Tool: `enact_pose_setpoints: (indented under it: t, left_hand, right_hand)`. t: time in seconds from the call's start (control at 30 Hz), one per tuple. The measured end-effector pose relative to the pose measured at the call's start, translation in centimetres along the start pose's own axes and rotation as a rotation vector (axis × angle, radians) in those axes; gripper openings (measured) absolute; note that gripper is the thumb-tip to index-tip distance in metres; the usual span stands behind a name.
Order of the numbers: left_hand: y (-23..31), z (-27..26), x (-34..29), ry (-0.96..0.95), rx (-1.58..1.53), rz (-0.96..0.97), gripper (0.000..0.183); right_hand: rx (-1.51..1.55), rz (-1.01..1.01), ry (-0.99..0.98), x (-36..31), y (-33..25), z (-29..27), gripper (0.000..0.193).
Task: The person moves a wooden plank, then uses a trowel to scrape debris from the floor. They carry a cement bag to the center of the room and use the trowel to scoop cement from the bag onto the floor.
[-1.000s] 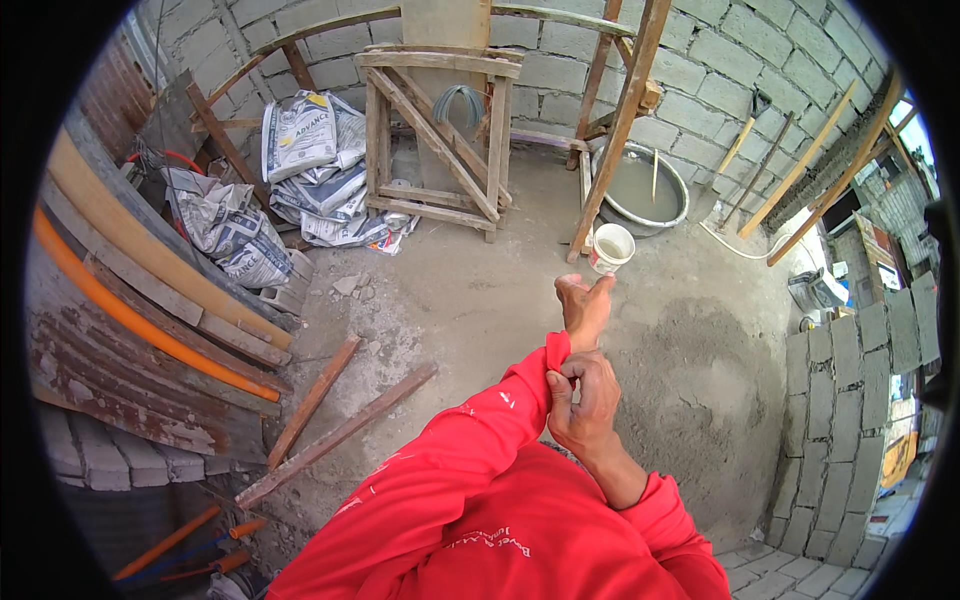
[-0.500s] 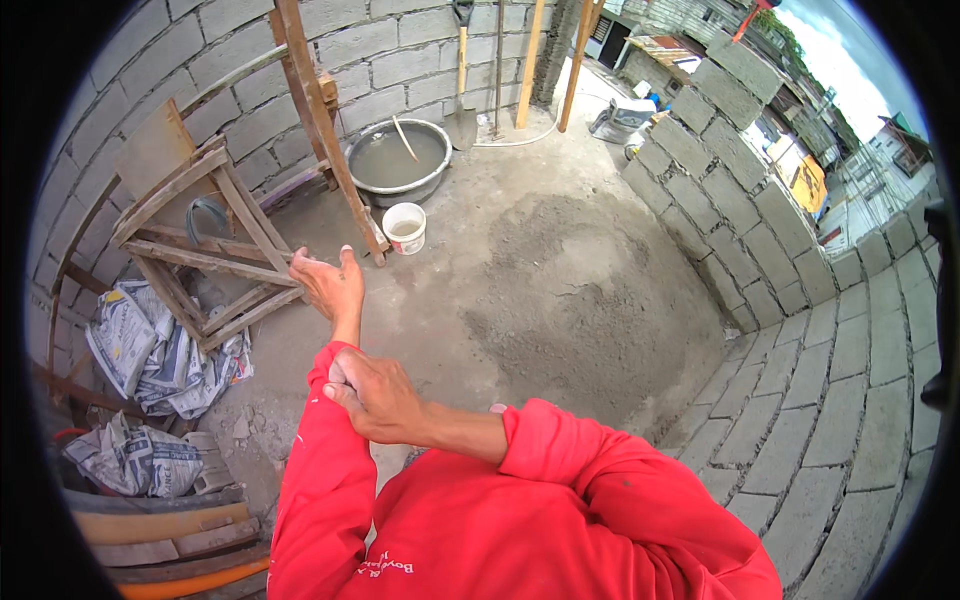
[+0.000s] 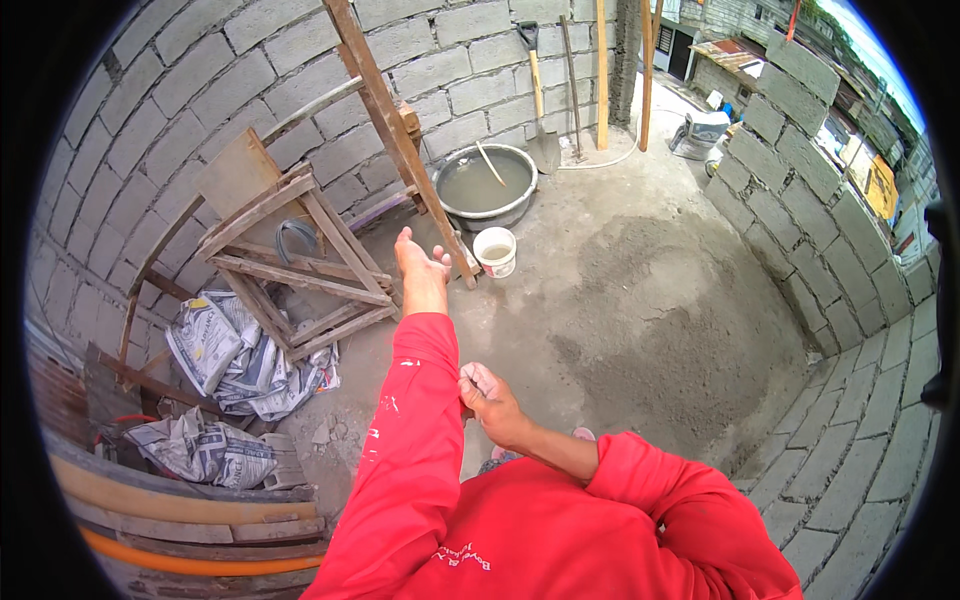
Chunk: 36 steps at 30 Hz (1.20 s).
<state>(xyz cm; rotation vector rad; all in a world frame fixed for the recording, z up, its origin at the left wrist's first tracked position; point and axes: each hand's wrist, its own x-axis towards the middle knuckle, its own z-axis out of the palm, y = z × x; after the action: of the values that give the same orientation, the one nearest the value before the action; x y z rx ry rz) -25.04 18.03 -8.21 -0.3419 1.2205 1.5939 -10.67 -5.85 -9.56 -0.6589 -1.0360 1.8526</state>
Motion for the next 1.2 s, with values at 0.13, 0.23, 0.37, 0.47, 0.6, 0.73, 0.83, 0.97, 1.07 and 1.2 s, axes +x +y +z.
enact_pose_setpoints:
  t: [0.13, 0.23, 0.37, 0.47, 0.6, 0.73, 0.83, 0.97, 1.07, 1.2]
  left_hand:
    - [-0.3, -1.4, -2.1, 0.285, 0.753, 1.079, 0.072]
    - [-1.9, -3.5, -3.7, 0.159, 1.344, 1.457, 0.071]
    - [-1.5, -3.8, -4.5, 0.011, 1.773, 1.652, 0.068]
    - [-0.2, -2.7, -5.0, 0.153, 1.663, 1.592, 0.065]
    - [-1.9, -2.6, -5.8, -0.004, 1.996, 1.709, 0.057]
    - [-6.4, -4.2, -4.5, -0.151, 2.100, 2.035, 0.047]
    - [-9.4, -5.6, -2.4, -0.280, 2.191, 2.060, 0.042]
    - [-12.9, -8.0, -1.0, -0.503, 2.322, 2.024, 0.039]
    - [-16.7, -10.0, -1.8, -0.627, 2.466, 1.775, 0.045]
    - [-22.6, -11.9, -4.3, -0.893, 2.516, 1.569, 0.035]
  right_hand:
    - [-0.353, -0.107, 0.040, -1.4, -3.0, 2.9, 0.011]
    - [-0.634, -0.312, -0.057, -2.0, -4.3, 4.4, 0.011]
    - [-0.690, -0.462, -0.143, -2.1, -4.4, 5.0, 0.013]
    - [-0.585, -0.415, -0.162, -2.2, -4.5, 4.4, 0.013]
    - [-0.907, -0.739, -0.052, -1.0, -6.0, 2.8, 0.013]
    - [-1.058, -0.335, -0.077, 2.0, -8.8, 1.3, 0.015]
    - [-1.286, -0.016, -0.201, 3.4, -10.1, 0.4, 0.022]
    - [-1.264, -0.016, -0.218, 3.6, -9.0, -1.4, 0.029]
    - [-1.455, -0.005, -0.415, 3.3, -6.7, -3.7, 0.024]
    - [-1.480, -0.166, -0.505, 1.9, -5.2, -7.0, 0.022]
